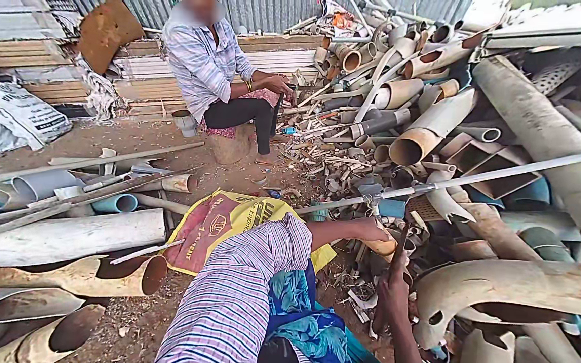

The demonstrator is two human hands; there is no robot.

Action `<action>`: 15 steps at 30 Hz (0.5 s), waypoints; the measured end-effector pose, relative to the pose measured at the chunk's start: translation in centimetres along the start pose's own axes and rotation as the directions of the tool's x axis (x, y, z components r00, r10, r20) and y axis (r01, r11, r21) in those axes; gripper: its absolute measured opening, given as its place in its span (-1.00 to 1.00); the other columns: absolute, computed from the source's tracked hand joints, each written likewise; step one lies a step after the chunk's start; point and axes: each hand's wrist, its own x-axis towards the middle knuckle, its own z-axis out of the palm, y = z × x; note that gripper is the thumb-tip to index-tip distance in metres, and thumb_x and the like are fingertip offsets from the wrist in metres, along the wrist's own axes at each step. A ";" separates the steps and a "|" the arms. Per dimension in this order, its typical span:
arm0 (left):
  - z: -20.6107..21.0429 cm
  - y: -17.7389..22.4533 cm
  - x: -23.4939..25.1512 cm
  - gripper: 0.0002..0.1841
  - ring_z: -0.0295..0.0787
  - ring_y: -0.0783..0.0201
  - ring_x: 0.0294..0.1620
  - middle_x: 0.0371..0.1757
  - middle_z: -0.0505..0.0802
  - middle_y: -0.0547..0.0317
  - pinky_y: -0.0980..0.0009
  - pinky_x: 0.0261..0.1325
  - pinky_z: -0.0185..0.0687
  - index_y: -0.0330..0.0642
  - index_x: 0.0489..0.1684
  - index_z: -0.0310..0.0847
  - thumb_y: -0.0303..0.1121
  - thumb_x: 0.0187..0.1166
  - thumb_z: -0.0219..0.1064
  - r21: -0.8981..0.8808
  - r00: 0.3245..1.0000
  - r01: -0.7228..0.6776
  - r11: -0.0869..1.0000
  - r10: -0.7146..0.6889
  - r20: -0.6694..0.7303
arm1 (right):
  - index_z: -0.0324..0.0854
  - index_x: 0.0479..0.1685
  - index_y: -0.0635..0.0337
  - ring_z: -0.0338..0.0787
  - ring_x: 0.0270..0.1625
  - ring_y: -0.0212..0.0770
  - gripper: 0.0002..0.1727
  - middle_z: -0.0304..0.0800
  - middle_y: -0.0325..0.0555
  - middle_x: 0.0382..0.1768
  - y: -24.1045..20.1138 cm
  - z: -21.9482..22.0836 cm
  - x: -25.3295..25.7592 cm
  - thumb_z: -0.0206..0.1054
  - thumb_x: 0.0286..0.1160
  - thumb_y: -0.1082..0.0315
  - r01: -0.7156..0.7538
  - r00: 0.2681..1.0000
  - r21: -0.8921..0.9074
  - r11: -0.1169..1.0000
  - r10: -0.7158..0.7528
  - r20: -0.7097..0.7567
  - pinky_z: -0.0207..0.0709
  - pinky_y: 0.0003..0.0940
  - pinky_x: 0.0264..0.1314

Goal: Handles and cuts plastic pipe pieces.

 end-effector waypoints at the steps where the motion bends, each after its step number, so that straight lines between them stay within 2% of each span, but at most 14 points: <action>1: 0.0 0.0 0.0 -0.44 0.55 -0.20 0.49 0.47 0.59 -0.45 -0.16 0.48 0.41 -0.55 0.49 0.41 -0.16 0.78 0.24 -0.002 1.000 0.004 1.000 -0.004 0.000 | -0.41 0.95 0.15 0.76 -0.21 0.37 -0.12 0.74 0.48 -0.15 1.3 0.2 0.5 0.09 0.74 0.49 -0.091 0.996 0.017 0.996 0.091 0.026 0.55 0.32 -0.01; 2: -0.1 0.0 0.0 -0.43 0.55 -0.20 0.49 0.47 0.59 -0.45 -0.15 0.49 0.41 -0.55 0.48 0.42 -0.15 0.78 0.23 0.005 1.000 0.007 1.000 -0.007 0.002 | -0.46 0.95 0.08 0.77 -0.15 0.38 -0.08 0.73 0.52 -0.05 2.9 0.4 1.2 0.11 0.73 0.49 -0.189 0.981 0.042 0.981 0.187 0.052 0.55 0.33 0.02; 4: 0.0 0.1 -0.2 -0.43 0.54 -0.21 0.51 0.46 0.60 -0.46 -0.16 0.52 0.38 -0.56 0.45 0.44 -0.13 0.79 0.23 0.034 1.000 0.001 0.999 -0.001 0.013 | -0.48 0.95 0.02 0.75 -0.20 0.33 0.01 0.72 0.51 0.03 5.6 0.8 1.8 0.18 0.63 0.52 -0.291 0.956 0.115 0.950 0.282 0.085 0.55 0.32 -0.09; 6: 0.0 0.4 -0.7 -0.41 0.52 -0.24 0.53 0.47 0.59 -0.50 -0.19 0.55 0.34 -0.59 0.45 0.43 -0.12 0.79 0.23 0.071 1.000 -0.003 0.997 0.002 0.017 | -0.44 0.95 0.05 0.76 -0.21 0.33 -0.03 0.75 0.49 -0.01 3.9 0.3 1.3 0.16 0.65 0.51 -0.225 0.973 0.112 0.968 0.218 0.075 0.56 0.31 -0.09; 9: 0.1 0.5 -0.7 -0.38 0.50 -0.27 0.56 0.48 0.57 -0.52 -0.21 0.56 0.33 -0.60 0.49 0.40 -0.11 0.77 0.25 0.084 1.000 0.000 0.996 -0.001 0.009 | -0.34 0.93 0.23 0.77 -0.25 0.37 -0.17 0.75 0.50 -0.14 -0.9 -0.3 -0.7 0.06 0.73 0.52 0.014 1.000 0.036 0.999 -0.014 0.000 0.56 0.30 -0.05; 11: 0.2 0.3 -0.5 -0.40 0.50 -0.25 0.56 0.49 0.57 -0.51 -0.18 0.57 0.33 -0.60 0.49 0.39 -0.14 0.77 0.25 0.060 1.000 -0.011 0.998 0.011 0.007 | -0.33 0.93 0.25 0.76 -0.30 0.33 -0.18 0.74 0.48 -0.20 -1.0 0.0 -0.8 0.05 0.73 0.51 0.029 0.999 0.015 0.999 -0.029 -0.018 0.57 0.28 -0.09; 13: 0.2 0.3 -0.5 -0.42 0.51 -0.23 0.55 0.48 0.58 -0.49 -0.15 0.57 0.34 -0.59 0.48 0.40 -0.17 0.77 0.25 0.035 1.000 -0.016 0.999 0.016 0.003 | -0.42 0.95 0.11 0.77 -0.23 0.35 -0.09 0.73 0.51 -0.10 1.7 0.6 0.4 0.12 0.71 0.48 -0.131 0.991 0.072 0.989 0.130 0.020 0.57 0.30 -0.07; 15: 0.3 0.4 -0.7 -0.42 0.50 -0.23 0.56 0.49 0.57 -0.49 -0.16 0.57 0.33 -0.59 0.48 0.41 -0.15 0.78 0.24 0.055 1.000 -0.011 0.998 0.011 0.008 | -0.46 0.95 0.04 0.76 -0.05 0.38 0.01 0.65 0.58 0.17 5.2 0.9 1.4 0.20 0.61 0.52 -0.296 0.955 0.186 0.937 0.285 0.085 0.55 0.35 0.04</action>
